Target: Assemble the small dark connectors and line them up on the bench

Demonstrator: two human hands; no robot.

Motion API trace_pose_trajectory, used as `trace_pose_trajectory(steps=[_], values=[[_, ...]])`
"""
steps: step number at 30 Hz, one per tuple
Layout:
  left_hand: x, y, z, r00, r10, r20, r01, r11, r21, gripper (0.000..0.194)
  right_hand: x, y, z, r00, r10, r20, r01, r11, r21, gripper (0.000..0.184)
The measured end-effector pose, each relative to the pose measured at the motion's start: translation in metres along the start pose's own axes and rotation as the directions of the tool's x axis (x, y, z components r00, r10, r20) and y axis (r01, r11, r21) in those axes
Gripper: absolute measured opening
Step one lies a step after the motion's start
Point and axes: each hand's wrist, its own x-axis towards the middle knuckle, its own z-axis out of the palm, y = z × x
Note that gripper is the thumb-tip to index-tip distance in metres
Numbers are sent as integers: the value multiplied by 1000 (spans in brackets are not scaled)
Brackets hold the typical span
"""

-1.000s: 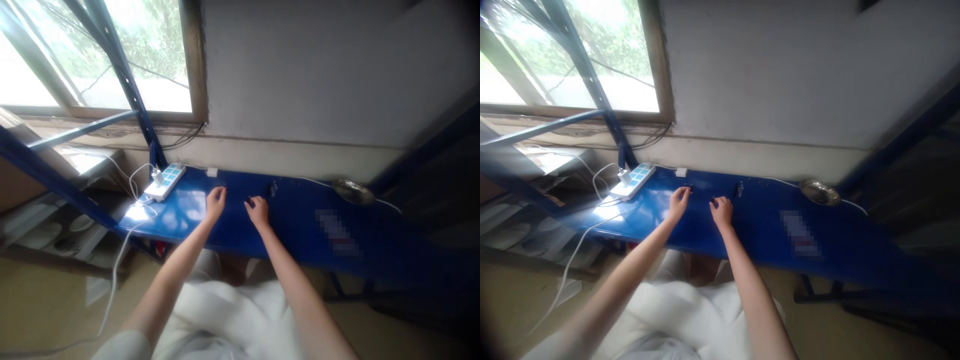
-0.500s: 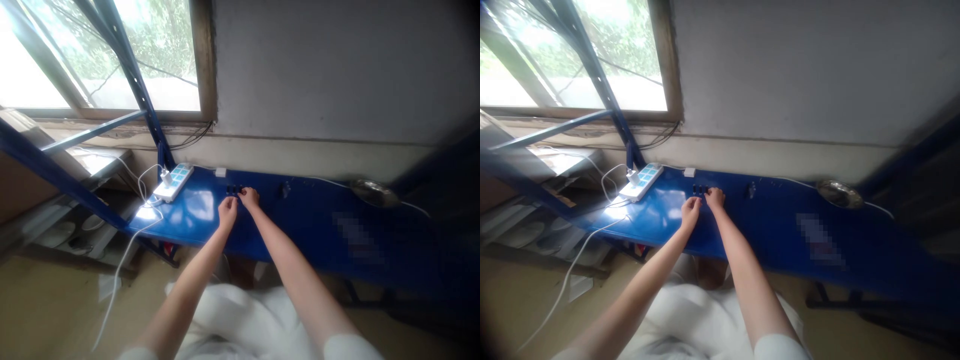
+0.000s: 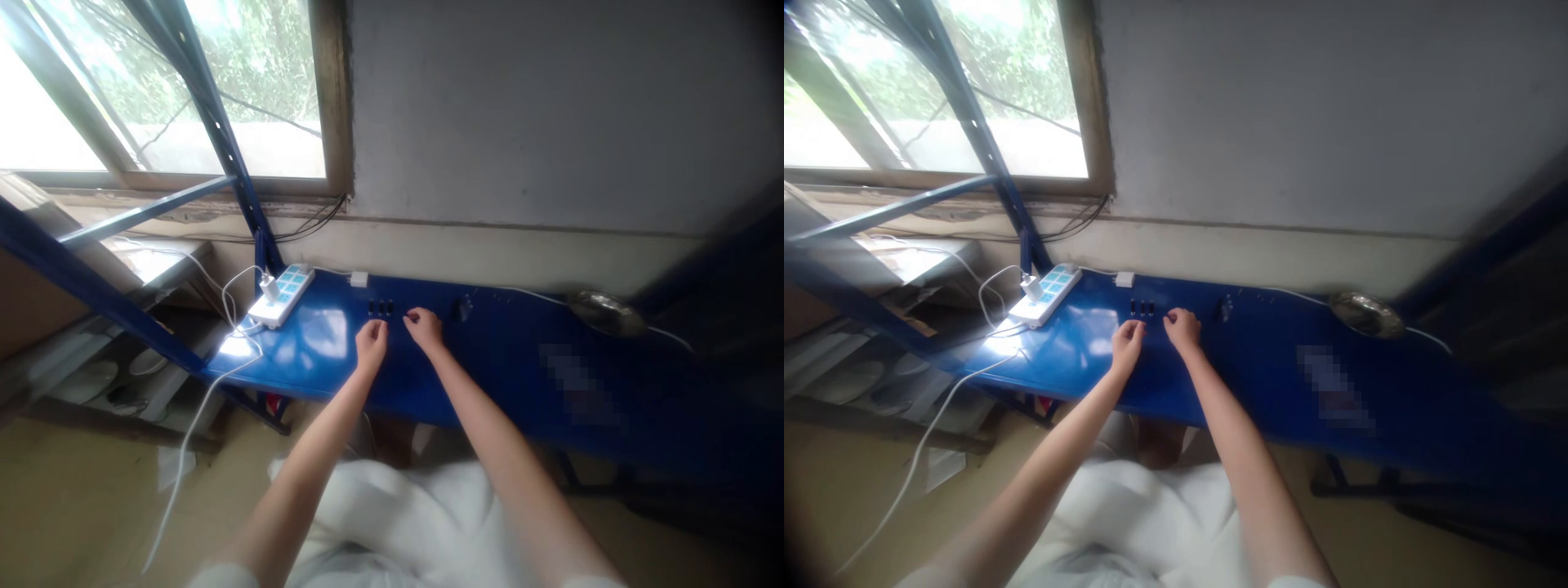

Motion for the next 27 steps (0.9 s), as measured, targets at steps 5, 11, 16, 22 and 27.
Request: trace_pose_trajectory(steps=[5,11,16,22,27], values=[[-1,0,2,996,85,28,-86,995,59,24,-19,49,-37,953,205,-221,-221,974,-51,18],[-1,1,2,990,137,40,-140,985,98,25,-8,77,-53,895,371,-247,-409,903,-129,20],[-2,2,2,989,141,44,-145,983,111,24,11,80,-49,879,432,-201,-463,875,-143,21],[-2,1,1,990,133,49,-138,983,122,24,19,81,-45,855,467,-226,-500,857,-120,21],[-3,0,1,990,130,50,-135,983,124,24,21,87,-42,868,432,-244,-467,877,-112,22]])
